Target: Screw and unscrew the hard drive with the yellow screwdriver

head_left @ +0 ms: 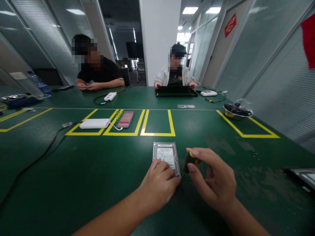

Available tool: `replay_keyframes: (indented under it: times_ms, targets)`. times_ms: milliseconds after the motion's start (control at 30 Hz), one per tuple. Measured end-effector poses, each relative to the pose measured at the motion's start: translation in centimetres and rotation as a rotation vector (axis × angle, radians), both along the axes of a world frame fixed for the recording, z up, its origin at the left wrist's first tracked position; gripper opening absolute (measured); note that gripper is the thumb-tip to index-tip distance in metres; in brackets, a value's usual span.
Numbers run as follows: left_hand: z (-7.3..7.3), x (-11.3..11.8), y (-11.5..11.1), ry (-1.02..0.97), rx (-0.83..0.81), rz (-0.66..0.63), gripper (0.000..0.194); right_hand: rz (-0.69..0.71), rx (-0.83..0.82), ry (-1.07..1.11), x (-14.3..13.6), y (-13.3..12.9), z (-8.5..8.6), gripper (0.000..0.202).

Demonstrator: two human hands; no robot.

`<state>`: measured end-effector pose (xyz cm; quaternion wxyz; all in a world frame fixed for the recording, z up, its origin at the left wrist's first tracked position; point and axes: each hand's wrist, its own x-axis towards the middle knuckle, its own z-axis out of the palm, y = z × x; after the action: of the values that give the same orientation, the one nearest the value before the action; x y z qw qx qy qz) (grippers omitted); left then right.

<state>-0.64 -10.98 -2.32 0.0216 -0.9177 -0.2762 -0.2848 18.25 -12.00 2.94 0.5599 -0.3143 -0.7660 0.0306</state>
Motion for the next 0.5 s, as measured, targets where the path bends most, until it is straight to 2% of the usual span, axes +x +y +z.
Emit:
replay_keyframes:
  times_ms: [200, 500]
  targets:
    - [-0.06, 0.09, -0.02, 0.026, 0.024, 0.025, 0.009, -0.019, 0.025, -0.029, -0.07, -0.09, 0.26, 0.048]
    - [-0.20, 0.00, 0.12, -0.002, 0.040, 0.009, 0.005, 0.025, -0.008, -0.035, 0.02, -0.20, 0.45, 0.048]
